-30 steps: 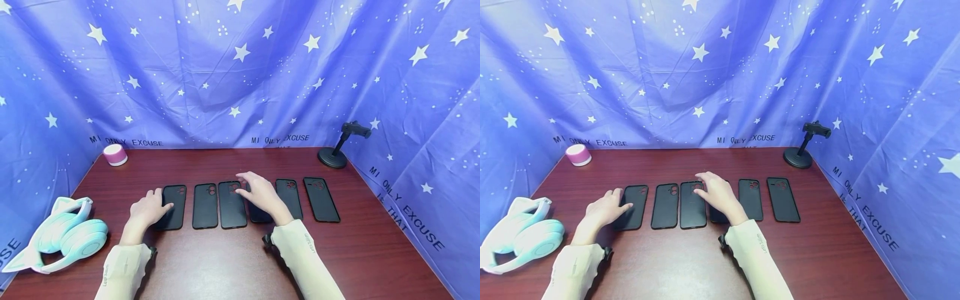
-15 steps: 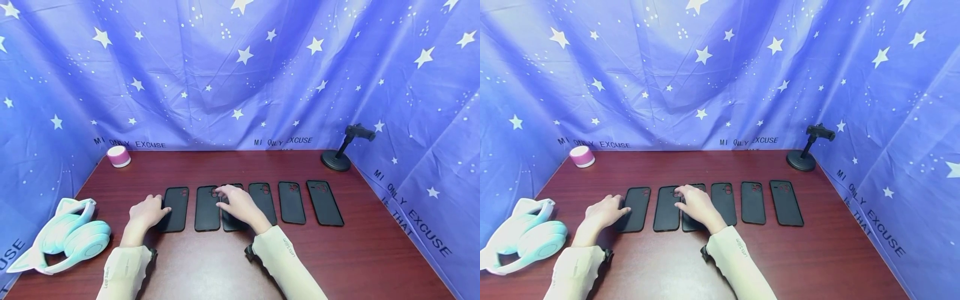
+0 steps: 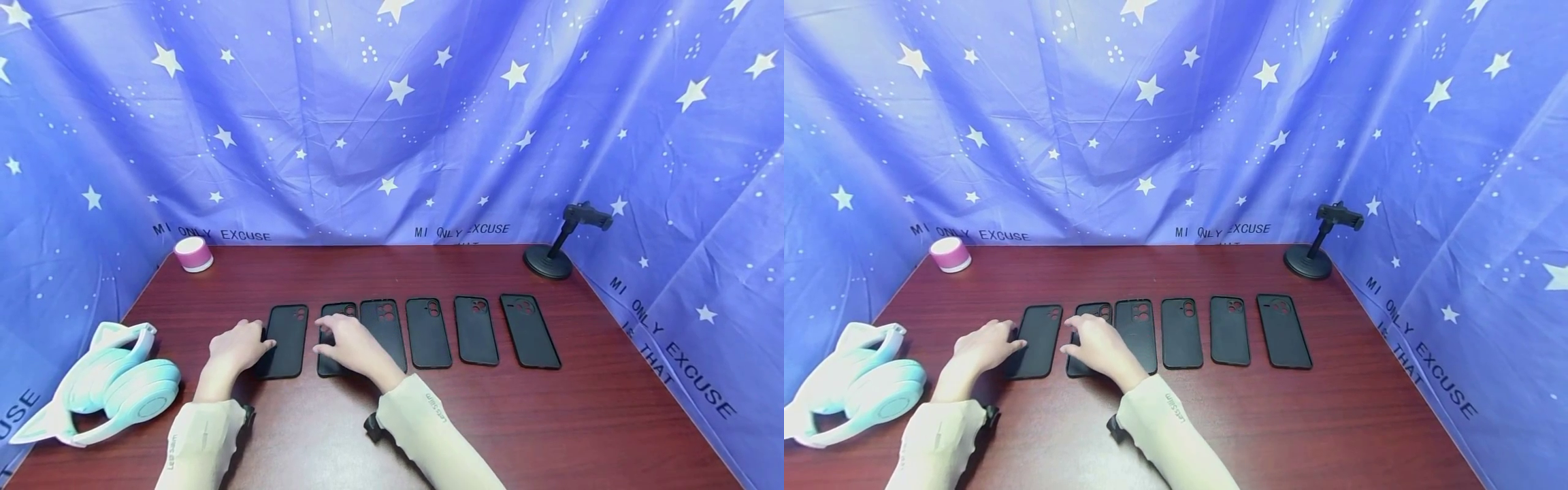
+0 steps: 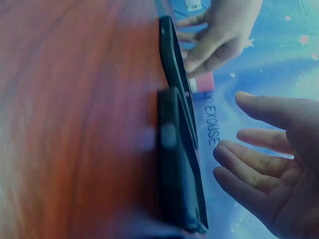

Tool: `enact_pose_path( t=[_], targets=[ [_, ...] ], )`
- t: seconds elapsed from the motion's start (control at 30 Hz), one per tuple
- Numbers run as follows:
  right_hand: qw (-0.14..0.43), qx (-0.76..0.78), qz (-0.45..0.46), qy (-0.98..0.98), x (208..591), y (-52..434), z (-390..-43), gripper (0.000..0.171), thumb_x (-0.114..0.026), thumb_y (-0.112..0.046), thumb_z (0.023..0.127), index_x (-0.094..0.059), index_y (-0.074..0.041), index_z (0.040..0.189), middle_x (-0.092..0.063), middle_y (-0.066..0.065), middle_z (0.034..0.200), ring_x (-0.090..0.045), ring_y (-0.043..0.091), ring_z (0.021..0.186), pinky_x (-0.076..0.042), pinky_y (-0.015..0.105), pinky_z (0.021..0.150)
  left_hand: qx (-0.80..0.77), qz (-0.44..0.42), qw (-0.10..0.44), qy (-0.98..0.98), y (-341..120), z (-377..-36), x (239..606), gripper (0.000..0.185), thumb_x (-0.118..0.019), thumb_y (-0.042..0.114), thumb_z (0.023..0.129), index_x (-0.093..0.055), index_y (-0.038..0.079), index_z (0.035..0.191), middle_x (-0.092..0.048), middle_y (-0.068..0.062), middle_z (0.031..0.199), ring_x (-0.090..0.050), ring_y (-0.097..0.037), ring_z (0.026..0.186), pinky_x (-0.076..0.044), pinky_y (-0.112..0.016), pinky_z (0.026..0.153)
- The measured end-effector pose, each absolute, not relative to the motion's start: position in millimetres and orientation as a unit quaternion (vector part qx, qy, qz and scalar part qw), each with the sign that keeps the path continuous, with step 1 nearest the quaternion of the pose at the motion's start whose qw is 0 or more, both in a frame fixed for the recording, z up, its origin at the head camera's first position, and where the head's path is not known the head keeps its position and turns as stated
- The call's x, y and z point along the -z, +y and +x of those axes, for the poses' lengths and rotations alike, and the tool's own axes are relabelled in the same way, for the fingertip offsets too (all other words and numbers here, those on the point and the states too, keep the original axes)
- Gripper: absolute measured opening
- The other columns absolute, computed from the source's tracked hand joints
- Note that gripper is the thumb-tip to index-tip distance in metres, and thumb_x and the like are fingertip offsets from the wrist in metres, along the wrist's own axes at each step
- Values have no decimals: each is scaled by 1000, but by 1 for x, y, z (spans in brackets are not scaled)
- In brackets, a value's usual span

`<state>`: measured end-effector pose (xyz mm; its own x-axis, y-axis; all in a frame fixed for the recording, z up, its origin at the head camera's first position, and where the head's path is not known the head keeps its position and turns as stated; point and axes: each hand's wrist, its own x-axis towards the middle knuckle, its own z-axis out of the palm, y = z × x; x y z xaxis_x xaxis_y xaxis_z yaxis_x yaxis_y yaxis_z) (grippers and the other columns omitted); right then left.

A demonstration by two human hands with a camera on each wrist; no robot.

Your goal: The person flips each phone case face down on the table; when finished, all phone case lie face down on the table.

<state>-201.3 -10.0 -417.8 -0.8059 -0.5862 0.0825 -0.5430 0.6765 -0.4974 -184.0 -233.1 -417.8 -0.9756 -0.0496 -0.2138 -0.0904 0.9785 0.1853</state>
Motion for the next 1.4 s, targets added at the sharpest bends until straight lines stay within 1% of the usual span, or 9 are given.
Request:
enact_pose_path(
  t=[0.13, 0.23, 0.5, 0.7, 0.83, 0.97, 1.1, 1.23, 1.4],
  targets=[
    [48, 257, -312, 914, 422, -20, -198, 49, -68, -26, 91, -56, -6, 134, -64, 8, 127, -62, 16, 115, -50, 27, 96, -98, -28, 97, 990, -234, -184, 419, 48, -62, 31, 91, -58, -4, 124, -57, -31, 122, -60, -49, 105, -49, -64, 79],
    [44, 264, -301, 915, 424, -27, -197, 50, -69, -26, 90, -57, -4, 133, -66, 8, 124, -62, 17, 115, -50, 27, 97, -97, -24, 96, 990, -234, -184, 420, 48, -62, 31, 91, -59, -4, 124, -58, -30, 123, -60, -48, 106, -49, -64, 80],
    [66, 329, -259, 906, 431, -43, -194, 50, -72, -26, 87, -59, -1, 129, -71, 9, 115, -68, 16, 104, -54, 21, 87, -101, -23, 104, 989, -233, -185, 417, 47, -62, 30, 92, -58, -3, 126, -57, -30, 126, -60, -48, 108, -49, -65, 80],
    [84, 281, -272, 917, 433, -49, -192, 56, -70, -31, 89, -55, -2, 135, -67, 8, 120, -62, 16, 111, -51, 25, 93, -102, -23, 97, 990, -233, -184, 417, 44, -63, 29, 91, -59, -6, 118, -60, -30, 119, -61, -47, 106, -50, -64, 77],
    [96, 268, -273, 919, 433, -51, -190, 60, -68, -32, 90, -51, -3, 139, -62, 10, 131, -58, 20, 122, -48, 29, 101, -104, -26, 96, 990, -233, -185, 418, 43, -63, 28, 91, -58, -9, 112, -61, -31, 113, -62, -47, 103, -51, -62, 77],
    [105, 268, -269, 919, 433, -51, -189, 60, -67, -32, 91, -49, -3, 140, -57, 11, 138, -53, 23, 129, -45, 31, 106, -110, -28, 104, 988, -231, -186, 418, 48, -63, 28, 91, -55, -12, 116, -60, -32, 115, -61, -47, 105, -51, -61, 80],
    [107, 277, -270, 916, 432, -50, -189, 60, -68, -31, 90, -49, -3, 140, -59, 11, 135, -57, 21, 124, -47, 30, 104, -122, -31, 108, 986, -231, -186, 418, 52, -62, 27, 92, -50, -15, 121, -58, -33, 117, -60, -47, 108, -50, -61, 82],
    [105, 290, -273, 911, 432, -48, -190, 60, -69, -29, 90, -50, -1, 139, -63, 10, 127, -64, 15, 109, -50, 23, 95, -152, -32, 106, 982, -234, -187, 418, 46, -61, 25, 93, -49, -13, 116, -60, -32, 114, -61, -46, 106, -51, -59, 80],
    [111, 300, -267, 909, 434, -47, -193, 58, -68, -30, 90, -51, -2, 139, -66, 8, 119, -64, 12, 103, -50, 22, 92, -243, -31, 96, 965, -238, -188, 414, 32, -59, 13, 92, -50, -10, 112, -64, -26, 99, -67, -33, 84, -53, -47, 72]
  ],
)
